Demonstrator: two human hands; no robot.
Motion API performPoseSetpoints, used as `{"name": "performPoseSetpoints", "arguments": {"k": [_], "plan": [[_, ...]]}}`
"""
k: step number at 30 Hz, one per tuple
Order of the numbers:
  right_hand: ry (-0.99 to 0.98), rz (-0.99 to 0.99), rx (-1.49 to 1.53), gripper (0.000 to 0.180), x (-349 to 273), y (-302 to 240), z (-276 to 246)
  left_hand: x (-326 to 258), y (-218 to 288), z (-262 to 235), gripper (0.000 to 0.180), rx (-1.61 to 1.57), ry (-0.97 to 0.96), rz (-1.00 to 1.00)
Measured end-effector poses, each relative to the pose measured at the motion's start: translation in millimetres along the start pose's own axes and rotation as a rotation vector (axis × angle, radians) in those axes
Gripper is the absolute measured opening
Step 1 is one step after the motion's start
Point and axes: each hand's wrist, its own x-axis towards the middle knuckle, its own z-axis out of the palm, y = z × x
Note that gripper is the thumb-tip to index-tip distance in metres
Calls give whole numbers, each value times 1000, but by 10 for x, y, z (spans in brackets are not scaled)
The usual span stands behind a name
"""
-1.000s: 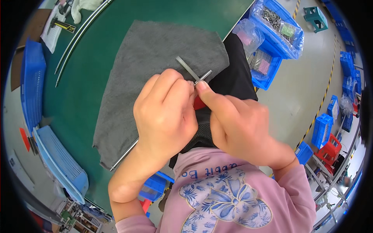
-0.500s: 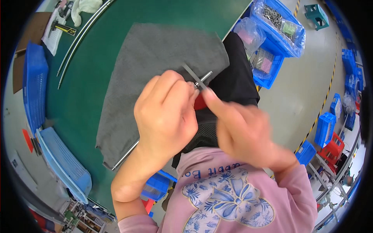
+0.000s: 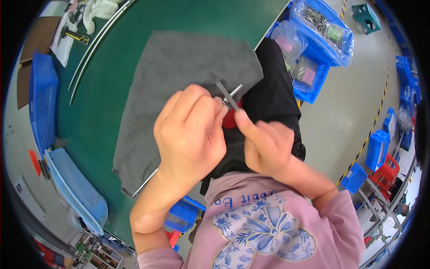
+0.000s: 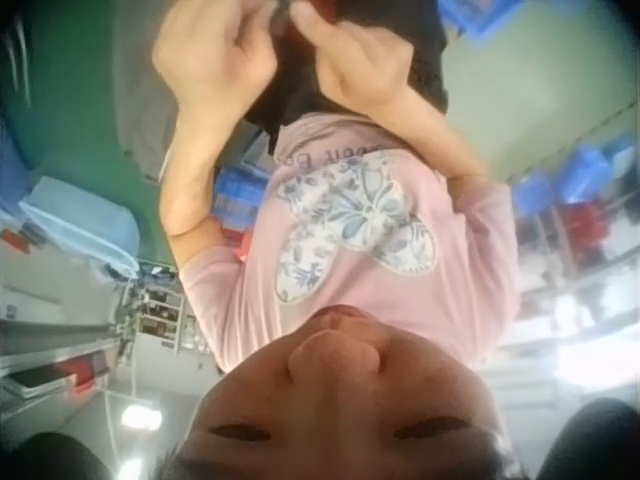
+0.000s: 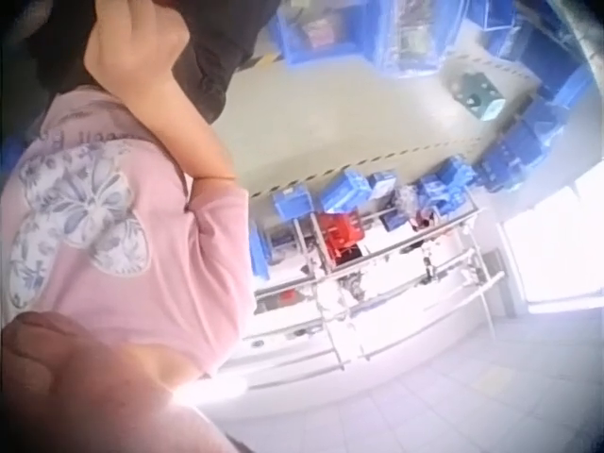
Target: Use a metal file to sand and smooth the end of a metal rod component.
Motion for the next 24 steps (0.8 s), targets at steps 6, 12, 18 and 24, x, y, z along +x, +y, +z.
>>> {"name": "performPoseSetpoints", "arguments": {"k": [6,12,18,24], "plan": [[-78,7,-36,52,-91,-35,-130,-20,-2,-16,20,5,7,1],[-16,-50,-36,52,160,-57,-151,-3,11,-8,19,11,29,2],[-153,-3,11,52,438,-94,-202,3,18,6,19,3,27,3],[-393,90,1,49,162,-98,-560,13,18,31,18,-13,38,-2]]}}
